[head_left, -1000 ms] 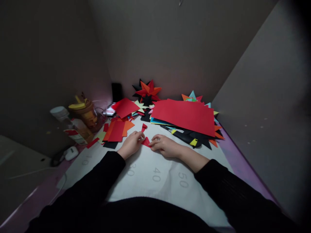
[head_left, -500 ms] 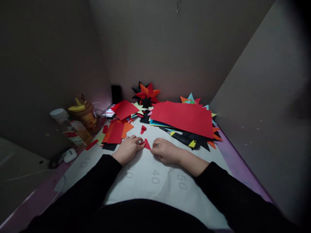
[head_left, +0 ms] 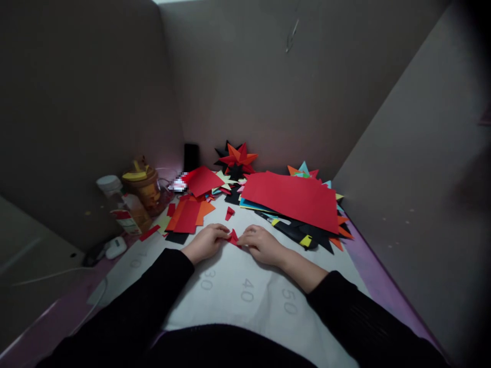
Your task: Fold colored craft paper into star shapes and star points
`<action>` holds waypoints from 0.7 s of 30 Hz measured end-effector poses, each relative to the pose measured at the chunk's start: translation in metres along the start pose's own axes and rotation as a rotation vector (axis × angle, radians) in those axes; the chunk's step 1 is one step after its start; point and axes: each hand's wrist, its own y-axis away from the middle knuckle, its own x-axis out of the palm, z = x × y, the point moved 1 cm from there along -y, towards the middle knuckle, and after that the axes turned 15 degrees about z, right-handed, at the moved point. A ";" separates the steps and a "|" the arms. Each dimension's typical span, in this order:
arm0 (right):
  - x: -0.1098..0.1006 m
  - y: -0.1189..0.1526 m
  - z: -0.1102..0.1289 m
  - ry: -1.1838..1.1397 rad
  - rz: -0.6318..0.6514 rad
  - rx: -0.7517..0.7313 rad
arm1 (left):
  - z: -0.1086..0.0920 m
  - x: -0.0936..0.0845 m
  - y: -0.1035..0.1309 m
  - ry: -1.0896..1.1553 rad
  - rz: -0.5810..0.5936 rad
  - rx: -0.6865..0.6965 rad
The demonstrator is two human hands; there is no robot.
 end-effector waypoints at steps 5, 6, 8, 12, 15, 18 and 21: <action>0.003 -0.001 0.002 0.004 0.013 -0.029 | -0.007 0.003 -0.001 -0.065 -0.136 -0.179; 0.003 -0.001 0.002 0.006 0.013 -0.032 | -0.008 0.004 -0.002 -0.099 -0.137 -0.204; 0.004 0.000 0.000 0.008 0.008 -0.037 | -0.008 0.005 -0.004 -0.140 -0.110 -0.224; 0.006 0.000 -0.002 -0.013 -0.012 -0.039 | -0.007 0.003 -0.006 -0.108 -0.070 -0.221; 0.006 -0.001 -0.001 -0.063 -0.041 -0.053 | -0.006 0.001 -0.006 -0.066 -0.057 -0.197; 0.003 -0.004 0.003 -0.182 -0.157 0.019 | -0.007 0.001 -0.007 0.010 -0.093 -0.156; 0.001 -0.007 0.006 -0.411 -0.298 0.287 | -0.011 0.002 -0.006 0.124 -0.145 -0.129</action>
